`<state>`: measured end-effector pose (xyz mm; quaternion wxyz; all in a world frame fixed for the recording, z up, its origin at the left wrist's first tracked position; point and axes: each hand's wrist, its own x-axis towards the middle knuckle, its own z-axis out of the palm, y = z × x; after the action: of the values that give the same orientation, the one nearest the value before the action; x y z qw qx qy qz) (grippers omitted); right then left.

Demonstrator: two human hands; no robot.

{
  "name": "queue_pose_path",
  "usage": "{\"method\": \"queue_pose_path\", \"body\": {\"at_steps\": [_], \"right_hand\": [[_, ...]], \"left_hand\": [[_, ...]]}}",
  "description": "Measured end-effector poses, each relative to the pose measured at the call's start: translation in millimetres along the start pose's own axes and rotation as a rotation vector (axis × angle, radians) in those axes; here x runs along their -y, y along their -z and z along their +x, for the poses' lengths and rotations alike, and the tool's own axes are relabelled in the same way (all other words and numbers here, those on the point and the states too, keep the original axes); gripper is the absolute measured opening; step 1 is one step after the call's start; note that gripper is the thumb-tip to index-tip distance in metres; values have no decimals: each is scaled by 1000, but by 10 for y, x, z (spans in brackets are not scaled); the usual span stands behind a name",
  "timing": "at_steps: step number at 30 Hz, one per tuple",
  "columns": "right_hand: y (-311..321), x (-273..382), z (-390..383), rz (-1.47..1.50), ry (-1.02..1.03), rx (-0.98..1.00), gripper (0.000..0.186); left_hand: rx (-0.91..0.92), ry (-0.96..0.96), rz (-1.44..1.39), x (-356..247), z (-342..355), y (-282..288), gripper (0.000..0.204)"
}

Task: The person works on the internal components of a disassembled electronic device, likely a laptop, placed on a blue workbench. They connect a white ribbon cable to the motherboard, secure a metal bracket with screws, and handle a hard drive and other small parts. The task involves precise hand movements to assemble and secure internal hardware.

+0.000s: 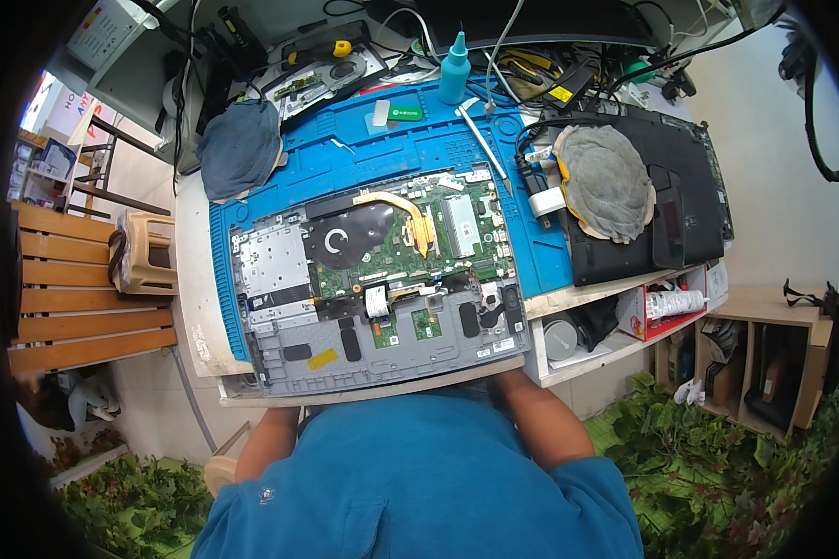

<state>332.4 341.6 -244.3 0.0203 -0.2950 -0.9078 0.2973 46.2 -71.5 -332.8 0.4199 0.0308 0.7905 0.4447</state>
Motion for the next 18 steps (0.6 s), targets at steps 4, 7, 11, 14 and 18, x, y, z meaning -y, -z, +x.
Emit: {"method": "queue_pose_path", "body": {"at_steps": [4,7,11,14,18], "right_hand": [[12,34,35,-5,14,2,65],[28,47,25,-8,24,2,64],[40,53,40,-4,36,-5,63],[68,25,-11,10,36,-12,63],[209,-126,-201,26,5,-27,62]], "left_hand": [[2,-14,14,7,8,-25,54],[2,-34,30,-19,38,-25,54],[0,-76,63,-57,85,-1,53],[-4,-122,126,5,23,89,52],[-72,-326,343,381,-194,248,51]]}}
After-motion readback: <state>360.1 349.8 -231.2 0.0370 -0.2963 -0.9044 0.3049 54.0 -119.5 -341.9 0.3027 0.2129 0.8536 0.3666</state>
